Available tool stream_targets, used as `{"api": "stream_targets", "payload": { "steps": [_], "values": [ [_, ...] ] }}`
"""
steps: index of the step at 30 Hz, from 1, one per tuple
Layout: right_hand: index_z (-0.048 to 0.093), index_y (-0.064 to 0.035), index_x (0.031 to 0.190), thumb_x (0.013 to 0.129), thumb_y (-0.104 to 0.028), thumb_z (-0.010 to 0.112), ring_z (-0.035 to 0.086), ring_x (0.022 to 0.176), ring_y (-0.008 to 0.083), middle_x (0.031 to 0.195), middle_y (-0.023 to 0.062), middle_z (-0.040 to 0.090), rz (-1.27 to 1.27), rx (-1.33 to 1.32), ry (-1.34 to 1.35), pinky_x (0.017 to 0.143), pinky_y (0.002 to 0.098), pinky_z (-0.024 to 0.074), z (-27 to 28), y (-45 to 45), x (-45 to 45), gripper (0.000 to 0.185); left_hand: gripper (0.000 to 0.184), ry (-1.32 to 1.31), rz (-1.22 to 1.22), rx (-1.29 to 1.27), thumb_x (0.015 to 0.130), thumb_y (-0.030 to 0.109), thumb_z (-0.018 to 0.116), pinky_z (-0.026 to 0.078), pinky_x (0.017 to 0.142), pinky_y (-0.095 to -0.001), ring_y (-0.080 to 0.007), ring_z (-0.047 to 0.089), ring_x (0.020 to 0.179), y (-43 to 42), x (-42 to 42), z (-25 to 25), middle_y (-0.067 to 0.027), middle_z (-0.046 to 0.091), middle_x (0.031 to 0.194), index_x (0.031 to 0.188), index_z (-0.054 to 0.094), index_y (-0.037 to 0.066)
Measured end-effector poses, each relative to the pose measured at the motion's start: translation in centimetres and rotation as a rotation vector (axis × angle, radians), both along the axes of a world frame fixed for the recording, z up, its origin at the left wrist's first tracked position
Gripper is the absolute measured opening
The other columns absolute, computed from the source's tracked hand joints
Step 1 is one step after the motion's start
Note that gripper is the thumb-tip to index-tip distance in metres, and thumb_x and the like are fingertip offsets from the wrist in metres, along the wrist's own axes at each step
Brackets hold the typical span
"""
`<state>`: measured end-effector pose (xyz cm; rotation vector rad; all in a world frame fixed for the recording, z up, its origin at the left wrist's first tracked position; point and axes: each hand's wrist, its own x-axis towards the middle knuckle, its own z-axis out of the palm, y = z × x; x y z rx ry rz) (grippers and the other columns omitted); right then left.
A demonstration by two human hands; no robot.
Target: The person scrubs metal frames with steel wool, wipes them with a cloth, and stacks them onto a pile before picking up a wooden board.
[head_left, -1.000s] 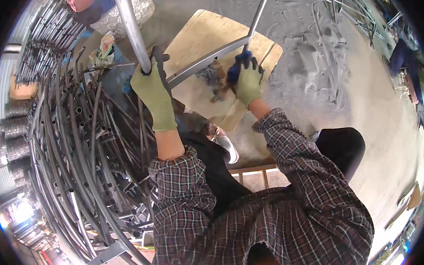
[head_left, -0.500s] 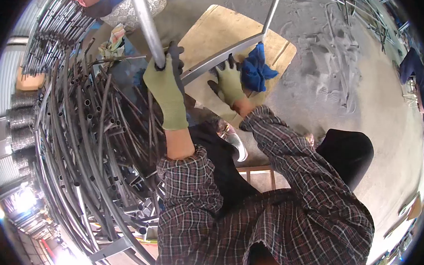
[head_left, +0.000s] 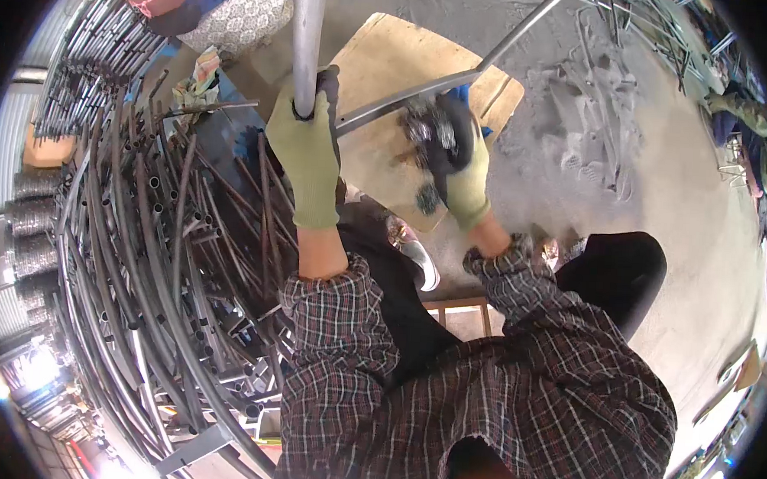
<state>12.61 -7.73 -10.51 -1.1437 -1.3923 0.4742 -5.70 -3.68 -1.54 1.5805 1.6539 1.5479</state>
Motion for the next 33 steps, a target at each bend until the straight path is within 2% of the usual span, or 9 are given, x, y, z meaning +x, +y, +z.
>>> {"api": "stream_targets", "payload": {
  "steps": [6, 11, 13, 15, 16, 20, 24, 27, 33],
  "values": [
    [0.066, -0.0118, 0.106, 0.066, -0.013, 0.073, 0.05, 0.115, 0.0358, 0.122, 0.0109, 0.054, 0.185, 0.194, -0.748, 0.094, 0.042, 0.0443, 7.0, 2.4, -6.6, 0.041, 0.032, -0.011, -0.118, 0.204, 0.089, 0.021, 0.061, 0.046, 0.09, -0.0373, -0.0221, 0.062, 0.097, 0.4, -0.8, -0.2, -0.0138, 0.067, 0.106, 0.108, 0.062, -0.005],
    [0.064, -0.0072, 0.098, 0.063, -0.02, 0.078, 0.059, 0.094, 0.03, 0.103, 0.0128, 0.063, -0.024, 0.053, -0.829, 0.083, 0.0397, 0.0483, -1.8, 10.0, 1.1, 0.039, 0.055, -0.113, -0.232, 0.169, 0.094, 0.046, 0.057, 0.046, 0.084, -0.0307, -0.0168, 0.06, 0.093, -0.7, -1.1, -0.2, -0.0089, 0.066, 0.098, 0.109, 0.063, -0.007],
    [0.058, -0.0044, 0.112, 0.077, -0.014, 0.066, 0.057, 0.101, 0.0341, 0.109, 0.0183, 0.058, 0.295, -0.18, 0.062, 0.088, 0.0416, 0.0465, -3.2, 9.0, -2.9, 0.037, 0.056, -0.171, -0.183, 0.132, 0.094, 0.047, 0.057, 0.046, 0.078, -0.0283, -0.0126, 0.058, 0.089, -1.1, -0.7, -0.1, -0.0074, 0.065, 0.096, 0.108, 0.063, -0.007],
    [0.055, -0.0017, 0.118, 0.079, -0.013, 0.063, 0.054, 0.105, 0.0371, 0.113, 0.0212, 0.055, 0.238, -0.096, -0.346, 0.092, 0.0417, 0.0435, 2.9, 2.3, -7.3, 0.042, 0.056, -0.229, -0.208, 0.142, 0.095, 0.046, 0.056, 0.046, 0.076, -0.0282, -0.011, 0.057, 0.087, -0.8, 0.4, 0.7, -0.0073, 0.065, 0.096, 0.107, 0.063, -0.008],
    [0.057, -0.0007, 0.115, 0.074, -0.01, 0.064, 0.052, 0.107, 0.0375, 0.112, 0.0207, 0.055, 0.243, 0.227, -0.053, 0.093, 0.041, 0.0424, 5.0, 1.8, -9.9, 0.043, 0.056, -0.325, -0.336, 0.055, 0.096, 0.047, 0.055, 0.047, 0.08, -0.0303, -0.0141, 0.059, 0.09, -1.2, 0.2, 1.1, -0.0105, 0.067, 0.099, 0.107, 0.063, -0.008],
    [0.062, -0.0037, 0.097, 0.076, -0.006, 0.06, 0.06, 0.087, 0.033, 0.096, 0.0154, 0.062, 0.009, 0.206, -0.618, 0.078, 0.0436, 0.0511, -0.7, 5.7, -4.2, 0.021, 0.044, -0.209, -0.281, 0.079, 0.097, 0.038, 0.056, 0.028, 0.056, -0.0218, -0.0037, 0.042, 0.064, -1.6, -1.9, -0.3, 0.0042, 0.054, 0.076, 0.111, 0.066, -0.003],
    [0.063, -0.0074, 0.092, 0.084, -0.013, 0.061, 0.06, 0.076, 0.0257, 0.086, 0.0112, 0.062, 0.14, -0.106, 0.017, 0.069, 0.0408, 0.0504, -11.9, 12.8, 0.3, 0.01, 0.044, -0.212, -0.283, 0.159, 0.099, 0.039, 0.053, 0.028, 0.054, -0.0214, -0.0035, 0.04, 0.061, -0.5, -2.3, -0.9, 0.0064, 0.051, 0.072, 0.109, 0.065, -0.002],
    [0.064, -0.0049, 0.106, 0.075, -0.008, 0.06, 0.055, 0.096, 0.036, 0.108, 0.0167, 0.061, 0.281, 0.025, -0.523, 0.087, 0.0422, 0.0445, 1.6, 4.4, -8.4, 0.032, 0.045, -0.261, -0.273, 0.117, 0.101, 0.041, 0.047, 0.032, 0.056, -0.0243, -0.0064, 0.041, 0.061, -0.8, -1.2, -0.2, 0.0064, 0.05, 0.07, 0.103, 0.066, 0.0],
    [0.063, -0.0047, 0.099, 0.068, -0.015, 0.07, 0.055, 0.098, 0.0278, 0.102, 0.0145, 0.059, 0.151, 0.033, -0.222, 0.081, 0.039, 0.0482, -7.3, 8.8, -2.7, 0.034, 0.052, -0.114, -0.163, -0.02, 0.102, 0.043, 0.041, 0.028, 0.053, -0.0243, -0.0034, 0.035, 0.057, -2.8, -2.1, 0.1, -0.0028, 0.06, 0.077, 0.099, 0.068, -0.002]
  ]
}}
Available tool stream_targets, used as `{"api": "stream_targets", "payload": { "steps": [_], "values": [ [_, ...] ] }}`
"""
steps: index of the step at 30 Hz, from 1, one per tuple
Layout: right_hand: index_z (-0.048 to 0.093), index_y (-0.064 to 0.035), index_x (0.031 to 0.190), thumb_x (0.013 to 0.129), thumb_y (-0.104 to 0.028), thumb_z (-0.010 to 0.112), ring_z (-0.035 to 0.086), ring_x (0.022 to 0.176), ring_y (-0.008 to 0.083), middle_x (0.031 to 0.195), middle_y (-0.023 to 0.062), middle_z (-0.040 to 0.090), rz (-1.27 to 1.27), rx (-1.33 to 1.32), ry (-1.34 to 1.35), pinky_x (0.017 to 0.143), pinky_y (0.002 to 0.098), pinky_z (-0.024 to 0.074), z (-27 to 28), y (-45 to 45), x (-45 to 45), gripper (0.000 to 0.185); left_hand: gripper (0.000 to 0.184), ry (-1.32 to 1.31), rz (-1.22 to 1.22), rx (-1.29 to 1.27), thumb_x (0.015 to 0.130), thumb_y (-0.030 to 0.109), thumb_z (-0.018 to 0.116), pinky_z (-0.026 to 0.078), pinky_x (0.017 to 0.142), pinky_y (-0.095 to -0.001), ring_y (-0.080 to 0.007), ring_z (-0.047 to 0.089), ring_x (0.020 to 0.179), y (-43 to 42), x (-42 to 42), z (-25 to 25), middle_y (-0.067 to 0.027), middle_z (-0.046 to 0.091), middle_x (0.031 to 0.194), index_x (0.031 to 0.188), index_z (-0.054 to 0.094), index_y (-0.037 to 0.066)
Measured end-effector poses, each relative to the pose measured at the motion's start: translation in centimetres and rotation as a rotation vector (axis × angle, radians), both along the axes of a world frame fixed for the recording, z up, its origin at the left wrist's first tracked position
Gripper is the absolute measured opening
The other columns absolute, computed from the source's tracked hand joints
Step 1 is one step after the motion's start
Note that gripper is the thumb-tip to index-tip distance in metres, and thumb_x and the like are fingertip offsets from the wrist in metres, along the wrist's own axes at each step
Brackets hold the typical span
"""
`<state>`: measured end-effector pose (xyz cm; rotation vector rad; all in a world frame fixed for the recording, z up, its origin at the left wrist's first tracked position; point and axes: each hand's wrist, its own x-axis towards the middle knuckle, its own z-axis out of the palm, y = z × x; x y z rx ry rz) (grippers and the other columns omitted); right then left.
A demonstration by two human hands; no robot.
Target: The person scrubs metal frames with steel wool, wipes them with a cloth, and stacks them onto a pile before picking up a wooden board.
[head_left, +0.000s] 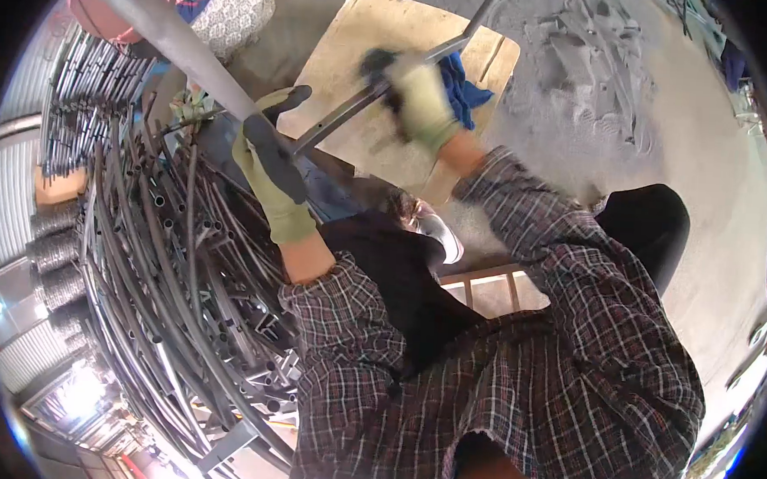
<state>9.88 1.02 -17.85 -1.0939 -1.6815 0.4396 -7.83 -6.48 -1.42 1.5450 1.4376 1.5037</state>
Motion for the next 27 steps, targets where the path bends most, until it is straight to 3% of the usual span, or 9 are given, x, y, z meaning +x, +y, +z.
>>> {"api": "stream_targets", "payload": {
  "steps": [2, 6, 9, 10, 11, 16, 19, 22, 27],
  "values": [
    [0.062, -0.0059, 0.09, 0.057, -0.024, 0.085, 0.057, 0.085, 0.0221, 0.092, 0.0103, 0.059, 0.039, -0.219, 0.907, 0.072, 0.0357, 0.0496, -10.3, 5.5, 3.2, 0.044, 0.051, -0.016, -0.039, 0.02, 0.103, 0.044, 0.039, 0.03, 0.055, -0.028, -0.007, 0.04, 0.059, 0.9, 0.0, 0.2, 0.0039, 0.043, 0.063, 0.098, 0.069, 0.004],
    [0.059, -0.0034, 0.101, 0.084, -0.021, 0.062, 0.057, 0.099, 0.0264, 0.104, 0.0118, 0.061, 0.014, -0.395, -0.55, 0.084, 0.0441, 0.0459, 8.5, -4.2, -2.4, 0.025, 0.05, -0.024, -0.067, 0.117, 0.102, 0.046, 0.042, 0.035, 0.056, -0.0263, -0.0064, 0.041, 0.061, 1.3, 1.5, 0.8, 0.003, 0.047, 0.066, 0.096, 0.069, 0.004],
    [0.062, -0.0052, 0.101, 0.089, -0.015, 0.054, 0.055, 0.101, 0.0294, 0.1, 0.0131, 0.06, -0.012, 0.24, -0.21, 0.083, 0.0398, 0.0478, 8.1, -6.1, -6.4, 0.018, 0.047, -0.264, 0.031, 0.096, 0.101, 0.047, 0.044, 0.042, 0.058, -0.0253, -0.0075, 0.05, 0.065, 1.6, -1.9, -4.4, 0.0017, 0.056, 0.074, 0.093, 0.064, 0.005],
    [0.062, -0.0052, 0.1, 0.089, -0.016, 0.053, 0.056, 0.097, 0.0287, 0.097, 0.0121, 0.06, -0.03, 0.215, -0.444, 0.08, 0.0383, 0.0489, 6.2, -4.5, -3.5, 0.017, 0.046, -0.22, -0.001, 0.072, 0.101, 0.047, 0.045, 0.042, 0.058, -0.0254, -0.0083, 0.051, 0.066, 1.3, -1.5, -4.0, 0.0013, 0.056, 0.074, 0.092, 0.062, 0.006],
    [0.062, -0.0056, 0.1, 0.089, -0.013, 0.053, 0.057, 0.093, 0.0284, 0.094, 0.012, 0.059, 0.025, -0.217, 0.172, 0.078, 0.0385, 0.0497, 4.4, -2.7, -0.6, 0.016, 0.045, -0.178, -0.027, 0.05, 0.1, 0.047, 0.046, 0.042, 0.058, -0.0255, -0.009, 0.052, 0.066, 0.9, -1.0, -2.8, 0.001, 0.057, 0.074, 0.092, 0.061, 0.006],
    [0.063, -0.0064, 0.098, 0.086, -0.011, 0.056, 0.06, 0.088, 0.0271, 0.097, 0.0151, 0.059, -0.526, -0.12, -0.352, 0.071, 0.0365, 0.0507, -4.4, 5.2, 9.1, 0.016, 0.058, -0.069, 0.068, 0.089, 0.097, 0.053, 0.043, 0.027, 0.05, -0.0222, -0.0065, 0.042, 0.056, 1.2, 2.0, 0.1, 0.0, 0.051, 0.064, 0.071, 0.057, 0.003],
    [0.065, -0.0076, 0.104, 0.075, -0.011, 0.062, 0.053, 0.106, 0.0361, 0.116, 0.0119, 0.056, -0.302, -0.094, -0.767, 0.095, 0.0468, 0.0443, 5.6, -2.6, 2.2, 0.03, 0.057, -0.016, 0.126, 0.189, 0.097, 0.052, 0.042, 0.025, 0.049, -0.0223, -0.0064, 0.041, 0.054, 1.7, 2.5, -0.4, 0.0007, 0.049, 0.061, 0.071, 0.056, 0.003],
    [0.065, -0.0095, 0.101, 0.075, -0.02, 0.066, 0.053, 0.106, 0.0297, 0.113, 0.0142, 0.056, -0.043, 0.254, -0.497, 0.095, 0.0451, 0.0441, 6.1, -3.9, -0.4, 0.029, 0.056, -0.04, 0.084, 0.154, 0.097, 0.051, 0.042, 0.026, 0.05, -0.0223, -0.0065, 0.042, 0.055, 1.1, 2.4, -0.2, 0.0009, 0.048, 0.061, 0.071, 0.056, 0.003],
    [0.063, -0.0053, 0.1, 0.077, 0.001, 0.061, 0.059, 0.086, 0.03, 0.098, 0.0157, 0.061, -0.481, -0.162, -0.209, 0.068, 0.0393, 0.0526, -2.7, 4.4, 8.3, 0.024, 0.053, -0.072, 0.107, 0.1, 0.098, 0.046, 0.042, 0.028, 0.05, -0.0232, -0.0074, 0.042, 0.055, 1.0, 2.1, 0.1, 0.0009, 0.047, 0.062, 0.07, 0.056, 0.004]
  ]
}}
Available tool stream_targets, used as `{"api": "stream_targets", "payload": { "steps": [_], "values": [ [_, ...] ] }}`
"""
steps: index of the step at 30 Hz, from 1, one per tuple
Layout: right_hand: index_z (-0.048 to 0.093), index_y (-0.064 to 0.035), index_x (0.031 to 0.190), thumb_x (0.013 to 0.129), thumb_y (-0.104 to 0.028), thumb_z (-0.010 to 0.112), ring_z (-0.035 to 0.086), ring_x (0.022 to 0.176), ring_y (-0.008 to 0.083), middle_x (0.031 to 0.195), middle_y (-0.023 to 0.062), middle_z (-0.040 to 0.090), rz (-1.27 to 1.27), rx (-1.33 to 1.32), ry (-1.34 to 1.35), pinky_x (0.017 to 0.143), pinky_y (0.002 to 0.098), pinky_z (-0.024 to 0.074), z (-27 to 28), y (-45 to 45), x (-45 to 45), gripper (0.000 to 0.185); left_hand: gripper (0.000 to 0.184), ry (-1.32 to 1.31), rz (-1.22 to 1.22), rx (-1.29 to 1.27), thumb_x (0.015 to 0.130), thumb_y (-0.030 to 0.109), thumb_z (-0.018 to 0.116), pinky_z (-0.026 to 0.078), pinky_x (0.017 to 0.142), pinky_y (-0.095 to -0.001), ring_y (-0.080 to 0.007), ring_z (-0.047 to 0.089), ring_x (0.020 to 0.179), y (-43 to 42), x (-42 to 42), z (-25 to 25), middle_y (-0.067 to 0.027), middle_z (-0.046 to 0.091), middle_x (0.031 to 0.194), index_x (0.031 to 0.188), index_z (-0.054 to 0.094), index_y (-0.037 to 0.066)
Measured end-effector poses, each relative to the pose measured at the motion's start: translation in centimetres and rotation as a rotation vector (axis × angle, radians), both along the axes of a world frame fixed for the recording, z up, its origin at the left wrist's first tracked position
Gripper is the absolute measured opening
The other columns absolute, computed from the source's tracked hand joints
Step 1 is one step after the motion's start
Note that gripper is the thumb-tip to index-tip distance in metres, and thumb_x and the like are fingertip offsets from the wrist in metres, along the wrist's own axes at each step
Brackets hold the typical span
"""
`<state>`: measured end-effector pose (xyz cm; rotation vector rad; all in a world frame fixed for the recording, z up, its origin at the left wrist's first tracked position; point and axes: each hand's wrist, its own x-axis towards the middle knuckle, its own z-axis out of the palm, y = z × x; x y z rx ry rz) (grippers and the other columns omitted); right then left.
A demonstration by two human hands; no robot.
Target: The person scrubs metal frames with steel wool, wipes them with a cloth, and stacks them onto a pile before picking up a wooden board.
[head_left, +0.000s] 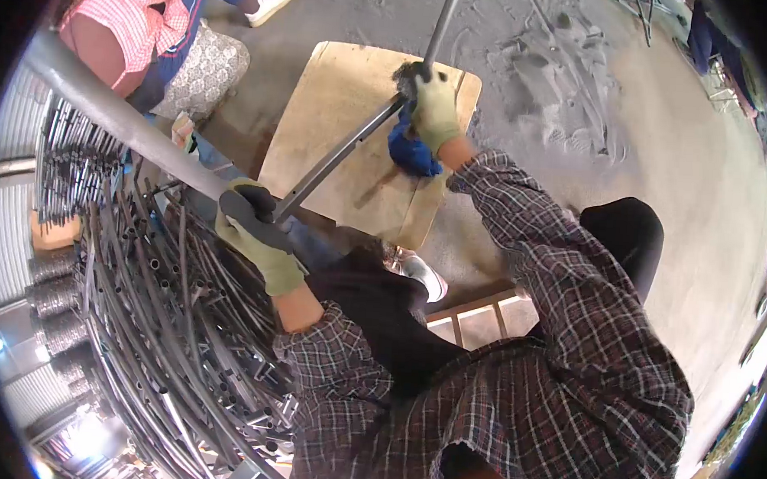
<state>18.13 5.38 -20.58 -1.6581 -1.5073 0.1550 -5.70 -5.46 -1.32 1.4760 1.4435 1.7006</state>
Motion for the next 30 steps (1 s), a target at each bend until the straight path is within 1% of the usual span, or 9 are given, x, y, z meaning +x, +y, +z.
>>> {"api": "stream_targets", "payload": {
  "steps": [6, 9, 10, 14, 17, 20, 22, 25, 30],
  "values": [
    [0.065, -0.0053, 0.103, 0.071, -0.006, 0.062, 0.053, 0.109, 0.0357, 0.114, 0.0139, 0.056, 0.482, 0.275, -0.016, 0.093, 0.0471, 0.0464, 12.7, -12.0, -12.5, 0.033, 0.053, -0.056, 0.042, -0.005, 0.098, 0.047, 0.043, 0.028, 0.05, -0.023, -0.0078, 0.041, 0.053, 0.5, 0.3, -0.6, 0.0012, 0.046, 0.06, 0.071, 0.056, 0.004],
    [0.064, -0.0059, 0.1, 0.074, -0.007, 0.062, 0.057, 0.102, 0.0298, 0.104, 0.0114, 0.059, 0.499, -0.138, -0.097, 0.088, 0.0395, 0.0497, 6.5, -7.1, -11.7, 0.026, 0.053, -0.042, 0.052, -0.007, 0.099, 0.047, 0.043, 0.028, 0.049, -0.0222, -0.0075, 0.041, 0.052, -0.1, -0.2, -0.8, 0.0015, 0.047, 0.06, 0.071, 0.057, 0.004],
    [0.064, -0.0066, 0.097, 0.077, -0.006, 0.061, 0.059, 0.096, 0.0281, 0.097, 0.0108, 0.06, 0.509, -0.111, 0.477, 0.083, 0.0361, 0.0506, 1.3, -4.7, -8.2, 0.02, 0.053, -0.043, 0.072, 0.017, 0.099, 0.047, 0.043, 0.028, 0.048, -0.0219, -0.0073, 0.041, 0.052, 0.0, 0.1, -0.6, 0.0016, 0.048, 0.06, 0.071, 0.058, 0.004],
    [0.06, -0.0078, 0.085, 0.08, -0.006, 0.061, 0.058, 0.075, 0.0278, 0.078, 0.0096, 0.059, 0.117, -0.072, 1.144, 0.066, 0.0334, 0.0476, 1.4, -0.5, 0.1, 0.006, 0.05, -0.115, 0.042, -0.001, 0.101, 0.043, 0.044, 0.027, 0.047, -0.0208, -0.0051, 0.042, 0.052, 0.3, 0.1, -0.5, 0.0013, 0.051, 0.061, 0.074, 0.058, 0.003],
    [0.061, -0.005, 0.088, 0.075, -0.003, 0.059, 0.058, 0.083, 0.0322, 0.087, 0.014, 0.058, 0.224, 0.125, -0.086, 0.069, 0.0446, 0.0454, 5.4, -7.0, -9.6, 0.013, 0.05, -0.112, 0.024, 0.037, 0.101, 0.044, 0.045, 0.027, 0.047, -0.0211, -0.0049, 0.042, 0.052, 0.7, 0.2, -0.3, 0.0015, 0.05, 0.06, 0.077, 0.059, 0.003],
    [0.063, -0.0037, 0.102, 0.078, -0.01, 0.061, 0.057, 0.097, 0.0346, 0.106, 0.017, 0.057, 0.488, 0.359, -0.119, 0.079, 0.0488, 0.0478, 13.3, -12.6, -13.4, 0.025, 0.05, -0.07, -0.065, 0.016, 0.099, 0.05, 0.046, 0.029, 0.051, -0.0222, -0.0066, 0.04, 0.055, 0.0, -0.2, -0.2, 0.0037, 0.045, 0.063, 0.074, 0.056, 0.008],
    [0.061, -0.004, 0.105, 0.083, -0.014, 0.058, 0.059, 0.093, 0.0309, 0.099, 0.0154, 0.059, 0.423, 0.143, 0.189, 0.08, 0.0447, 0.0508, 6.2, -9.7, -12.2, 0.024, 0.05, -0.085, -0.016, -0.024, 0.1, 0.047, 0.046, 0.028, 0.049, -0.0218, -0.0056, 0.041, 0.053, -0.5, -0.6, -0.8, 0.002, 0.049, 0.062, 0.077, 0.058, 0.004],
    [0.059, -0.0072, 0.096, 0.095, -0.017, 0.047, 0.059, 0.077, 0.0226, 0.086, 0.0082, 0.056, 0.164, -0.21, 1.79, 0.075, 0.0359, 0.0533, 5.5, -4.7, -4.0, 0.015, 0.05, -0.12, -0.014, -0.052, 0.098, 0.046, 0.05, 0.03, 0.049, -0.0215, -0.005, 0.046, 0.053, -0.3, -0.6, -0.5, 0.0006, 0.054, 0.062, 0.078, 0.06, 0.001],
    [0.059, -0.0045, 0.094, 0.085, -0.008, 0.055, 0.058, 0.088, 0.0328, 0.094, 0.0161, 0.059, 0.451, 0.017, -0.015, 0.079, 0.0431, 0.0485, 8.4, -6.7, -9.3, 0.011, 0.052, -0.093, -0.096, 0.023, 0.097, 0.047, 0.051, 0.029, 0.049, -0.0223, -0.005, 0.044, 0.053, 0.7, -0.6, -0.1, 0.0004, 0.054, 0.062, 0.078, 0.061, 0.0]
  ]
}}
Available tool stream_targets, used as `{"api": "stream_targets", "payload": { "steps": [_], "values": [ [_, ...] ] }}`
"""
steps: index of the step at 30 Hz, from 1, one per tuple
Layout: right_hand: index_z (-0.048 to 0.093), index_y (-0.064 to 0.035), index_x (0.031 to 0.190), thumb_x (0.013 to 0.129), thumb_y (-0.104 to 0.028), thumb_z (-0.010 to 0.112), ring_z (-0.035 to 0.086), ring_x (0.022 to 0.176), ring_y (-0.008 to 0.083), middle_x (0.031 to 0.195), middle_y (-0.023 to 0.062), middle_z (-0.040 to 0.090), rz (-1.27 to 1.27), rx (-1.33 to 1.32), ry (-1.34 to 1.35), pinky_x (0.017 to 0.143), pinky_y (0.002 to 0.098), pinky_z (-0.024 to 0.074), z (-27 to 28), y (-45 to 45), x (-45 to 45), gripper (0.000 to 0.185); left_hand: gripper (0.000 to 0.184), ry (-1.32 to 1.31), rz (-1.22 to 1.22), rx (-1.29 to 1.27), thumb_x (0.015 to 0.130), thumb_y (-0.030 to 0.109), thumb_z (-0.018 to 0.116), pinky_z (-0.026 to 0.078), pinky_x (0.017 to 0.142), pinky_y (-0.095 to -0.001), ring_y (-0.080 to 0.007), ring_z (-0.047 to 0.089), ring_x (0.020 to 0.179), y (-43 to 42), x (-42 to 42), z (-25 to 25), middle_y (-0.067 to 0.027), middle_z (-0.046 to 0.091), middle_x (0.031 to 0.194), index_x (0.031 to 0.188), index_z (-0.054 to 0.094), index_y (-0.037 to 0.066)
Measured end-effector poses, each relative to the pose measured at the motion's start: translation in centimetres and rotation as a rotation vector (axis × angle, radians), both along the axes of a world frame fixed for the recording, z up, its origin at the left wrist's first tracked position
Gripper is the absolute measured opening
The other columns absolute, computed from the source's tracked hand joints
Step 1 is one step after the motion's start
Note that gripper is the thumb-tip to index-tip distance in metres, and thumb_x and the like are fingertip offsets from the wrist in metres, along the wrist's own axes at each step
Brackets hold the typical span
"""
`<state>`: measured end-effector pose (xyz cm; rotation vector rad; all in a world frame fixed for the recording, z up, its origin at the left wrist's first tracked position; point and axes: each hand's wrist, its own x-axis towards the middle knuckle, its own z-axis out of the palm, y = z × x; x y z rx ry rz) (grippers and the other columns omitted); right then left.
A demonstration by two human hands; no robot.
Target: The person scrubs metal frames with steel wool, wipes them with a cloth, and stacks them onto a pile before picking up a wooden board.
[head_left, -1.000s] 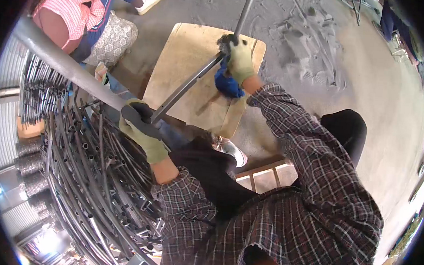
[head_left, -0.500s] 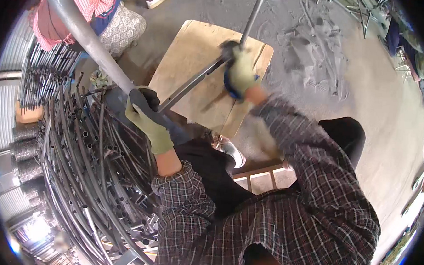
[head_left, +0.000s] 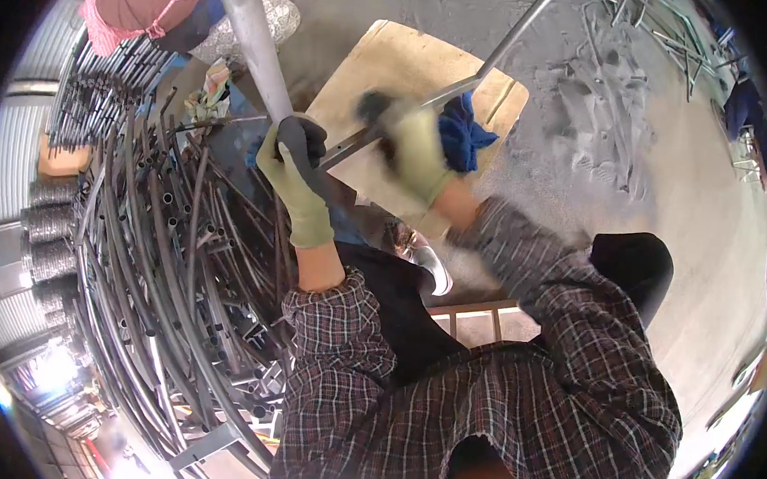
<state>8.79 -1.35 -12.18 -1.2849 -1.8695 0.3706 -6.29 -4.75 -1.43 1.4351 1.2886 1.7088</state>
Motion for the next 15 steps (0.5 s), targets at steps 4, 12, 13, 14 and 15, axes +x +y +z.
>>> {"api": "stream_targets", "payload": {
  "steps": [4, 12, 13, 14, 15],
  "values": [
    [0.06, -0.0035, 0.094, 0.082, -0.011, 0.06, 0.058, 0.092, 0.0314, 0.096, 0.0167, 0.059, -0.018, 0.324, -0.043, 0.074, 0.0389, 0.0497, -0.6, -1.9, -3.3, 0.015, 0.051, 0.009, -0.006, -0.011, 0.098, 0.048, 0.049, 0.025, 0.05, -0.0221, -0.0046, 0.039, 0.054, -1.0, 0.4, 0.0, 0.0022, 0.05, 0.063, 0.075, 0.059, 0.004],
    [0.059, -0.0032, 0.114, 0.071, 0.001, 0.064, 0.052, 0.107, 0.04, 0.119, 0.0237, 0.052, -0.365, 0.006, 0.055, 0.087, 0.0434, 0.0488, -4.4, 3.4, 6.8, 0.044, 0.049, -0.009, 0.097, -0.075, 0.1, 0.047, 0.047, 0.022, 0.048, -0.0224, -0.0033, 0.034, 0.051, 0.3, 1.1, 1.3, 0.0046, 0.045, 0.061, 0.075, 0.058, 0.007],
    [0.06, -0.0044, 0.116, 0.069, -0.001, 0.065, 0.05, 0.109, 0.0394, 0.121, 0.0224, 0.051, -0.339, 0.104, 0.105, 0.09, 0.0453, 0.0465, -3.5, 1.6, 3.8, 0.047, 0.049, -0.022, 0.117, -0.101, 0.1, 0.047, 0.047, 0.022, 0.048, -0.0224, -0.0034, 0.033, 0.051, 0.3, 1.2, 1.3, 0.0049, 0.043, 0.061, 0.075, 0.058, 0.007],
    [0.06, -0.0056, 0.119, 0.068, -0.002, 0.066, 0.048, 0.112, 0.0388, 0.123, 0.0211, 0.05, -0.31, 0.201, 0.147, 0.092, 0.0471, 0.0442, -2.6, -0.2, 0.9, 0.051, 0.049, -0.032, 0.141, -0.119, 0.1, 0.048, 0.047, 0.022, 0.048, -0.0224, -0.0035, 0.033, 0.051, 0.6, 1.3, 1.6, 0.0051, 0.042, 0.06, 0.075, 0.058, 0.007],
    [0.06, -0.006, 0.119, 0.072, -0.004, 0.064, 0.05, 0.111, 0.0384, 0.121, 0.0201, 0.052, -0.215, 0.241, 0.173, 0.092, 0.0466, 0.0444, -1.1, -2.5, -1.9, 0.047, 0.05, -0.037, 0.165, -0.141, 0.1, 0.048, 0.047, 0.022, 0.048, -0.0224, -0.0037, 0.033, 0.051, 0.8, 1.2, 1.8, 0.0053, 0.041, 0.06, 0.075, 0.058, 0.007]
  ]
}}
